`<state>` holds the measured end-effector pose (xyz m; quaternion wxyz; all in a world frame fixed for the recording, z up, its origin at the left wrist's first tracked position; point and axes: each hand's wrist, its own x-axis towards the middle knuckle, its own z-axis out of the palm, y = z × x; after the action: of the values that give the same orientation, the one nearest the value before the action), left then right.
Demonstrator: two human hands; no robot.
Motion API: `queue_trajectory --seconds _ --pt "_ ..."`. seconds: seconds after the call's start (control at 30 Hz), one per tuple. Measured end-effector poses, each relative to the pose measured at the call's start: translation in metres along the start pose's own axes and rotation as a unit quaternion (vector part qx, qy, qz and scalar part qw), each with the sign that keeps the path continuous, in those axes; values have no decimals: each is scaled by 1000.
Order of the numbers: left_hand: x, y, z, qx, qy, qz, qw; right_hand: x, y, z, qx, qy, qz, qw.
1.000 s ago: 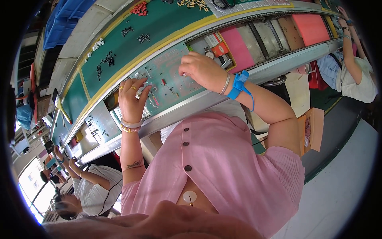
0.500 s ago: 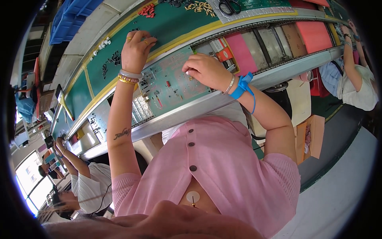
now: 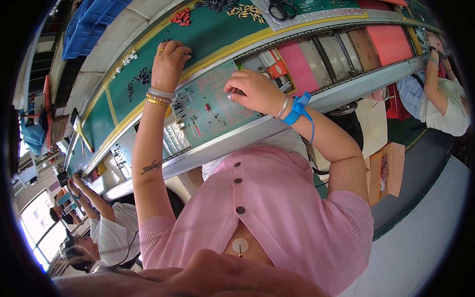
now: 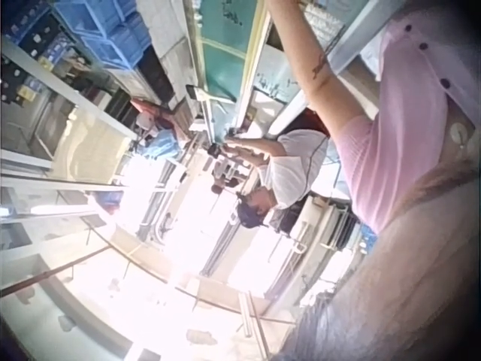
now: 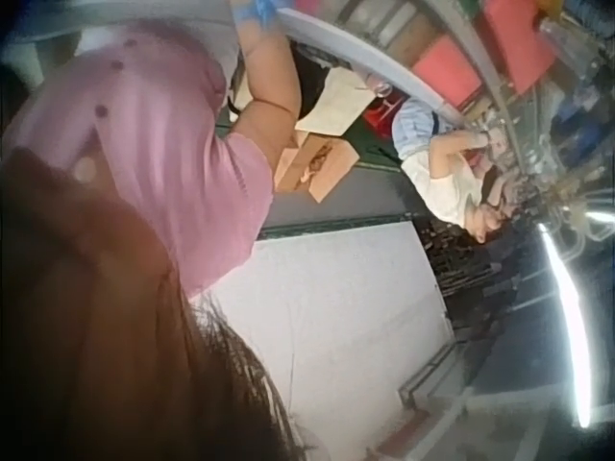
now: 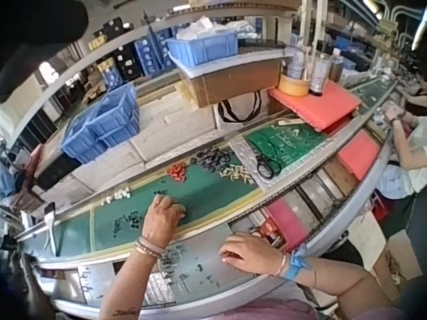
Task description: Assembling components onto a printed circuit board at an industrial workstation.
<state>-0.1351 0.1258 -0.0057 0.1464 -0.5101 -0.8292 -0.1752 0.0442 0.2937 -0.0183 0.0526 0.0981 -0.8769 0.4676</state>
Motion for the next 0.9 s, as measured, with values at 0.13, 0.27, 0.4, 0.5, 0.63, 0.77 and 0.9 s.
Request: queue_trajectory --seconds 0.13,0.27,0.4,0.5,0.63,0.77,0.9 --pt "0 -3 -3 -7 -21 9 1000 0 2 1 -20 15 -23 999" --pt "3 -5 -4 -9 -41 25 999 0 2 2 -5 16 -11 1000" --pt "-1 -2 -3 -25 -24 -3 999 1 -1 0 -8 3 10 1000" --pt "-2 0 -5 -39 -30 -34 998 1 2 2 -9 6 8 1000" --pt "-2 0 -6 -44 -7 -17 999 0 4 3 -15 25 -13 999" --pt "-8 -5 -7 -106 2 -67 992 1 2 3 -16 23 -17 999" --pt "-10 -2 -11 -233 12 -155 960 0 1 3 -7 22 -11 1000"
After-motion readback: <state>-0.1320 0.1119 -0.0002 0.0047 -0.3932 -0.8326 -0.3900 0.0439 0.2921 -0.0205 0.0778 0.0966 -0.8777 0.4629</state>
